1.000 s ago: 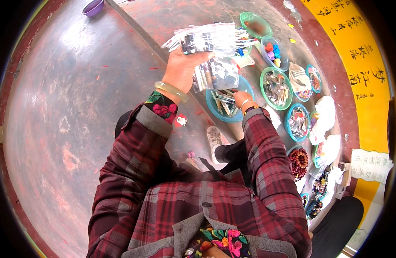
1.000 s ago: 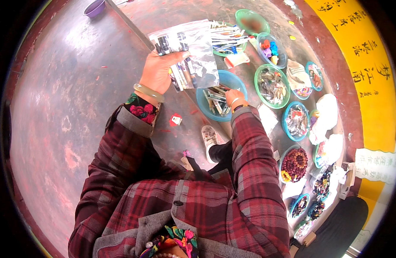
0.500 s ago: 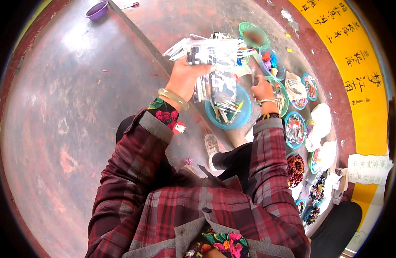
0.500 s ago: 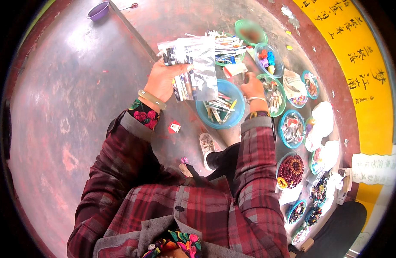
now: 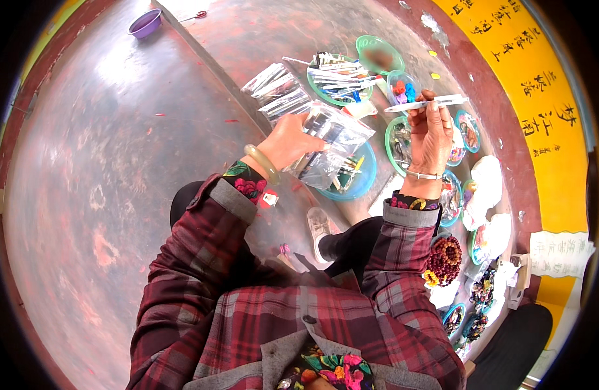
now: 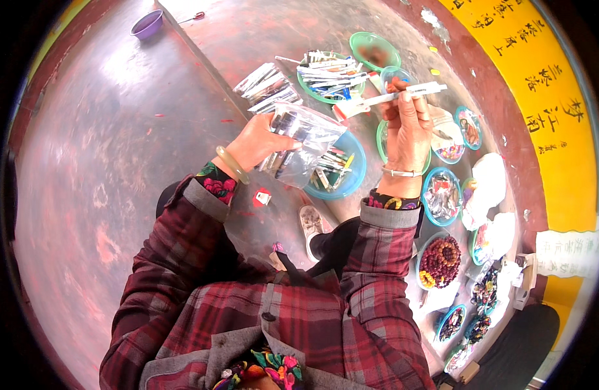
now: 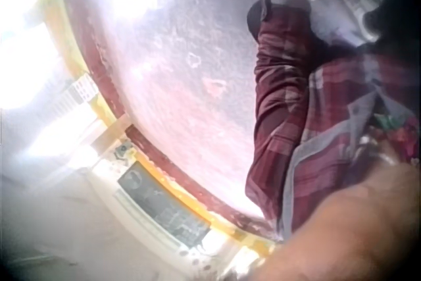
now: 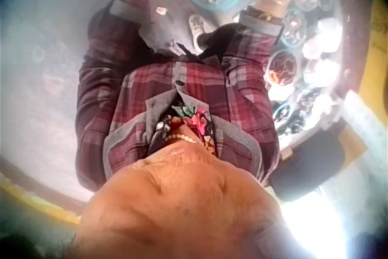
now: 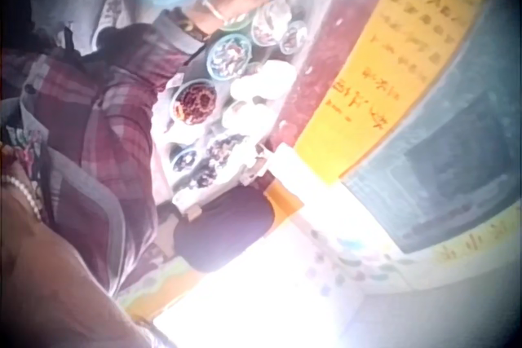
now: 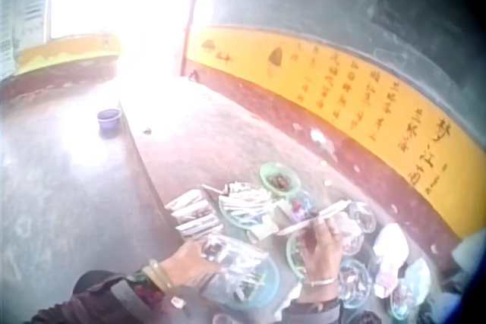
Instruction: The person sits on the floor and repeatedly picks up small cylindrical items from a blue plastic bowl. They insert each item into a clear plastic sleeve held in their left hand and then place the packaged item into a stack on the floor.
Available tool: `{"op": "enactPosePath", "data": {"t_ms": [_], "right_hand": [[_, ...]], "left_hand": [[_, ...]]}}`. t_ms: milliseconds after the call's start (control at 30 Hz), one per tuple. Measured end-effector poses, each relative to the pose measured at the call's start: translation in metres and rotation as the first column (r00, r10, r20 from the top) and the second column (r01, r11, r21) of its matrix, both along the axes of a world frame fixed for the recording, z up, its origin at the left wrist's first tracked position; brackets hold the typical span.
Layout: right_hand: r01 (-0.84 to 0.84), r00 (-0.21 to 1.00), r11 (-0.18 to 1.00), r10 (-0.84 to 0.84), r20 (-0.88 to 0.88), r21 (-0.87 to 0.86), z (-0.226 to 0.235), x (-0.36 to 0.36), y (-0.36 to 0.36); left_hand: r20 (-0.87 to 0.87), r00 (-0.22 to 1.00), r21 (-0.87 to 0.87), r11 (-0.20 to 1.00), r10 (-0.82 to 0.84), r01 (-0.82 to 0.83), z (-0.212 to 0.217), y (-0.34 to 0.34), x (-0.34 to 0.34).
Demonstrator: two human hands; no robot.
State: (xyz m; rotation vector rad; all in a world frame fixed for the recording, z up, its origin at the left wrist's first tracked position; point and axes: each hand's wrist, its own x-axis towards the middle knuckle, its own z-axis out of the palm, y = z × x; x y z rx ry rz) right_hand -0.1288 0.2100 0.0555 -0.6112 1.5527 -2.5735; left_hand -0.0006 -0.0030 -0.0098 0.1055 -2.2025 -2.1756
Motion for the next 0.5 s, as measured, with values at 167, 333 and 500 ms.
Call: {"op": "enactPosePath", "data": {"t_ms": [167, 333, 500], "right_hand": [[-0.098, 0.99, 0.987, 0.109, -0.084, 0.13, 0.001, 0.007, -0.01], [-0.006, 0.99, 0.984, 0.031, -0.134, 0.179, 0.004, 0.011, -0.015], [0.038, 0.988, 0.982, -0.009, -0.154, 0.186, 0.008, 0.015, -0.016]], "left_hand": [[0.031, 0.999, 0.004, 1.0, -0.029, 0.029, 0.003, 0.005, -0.002], [0.031, 0.999, -0.001, 0.999, -0.04, 0.04, 0.003, 0.006, -0.002], [0.061, 0.997, 0.025, 0.999, -0.042, 0.04, 0.001, 0.004, -0.002]]}}
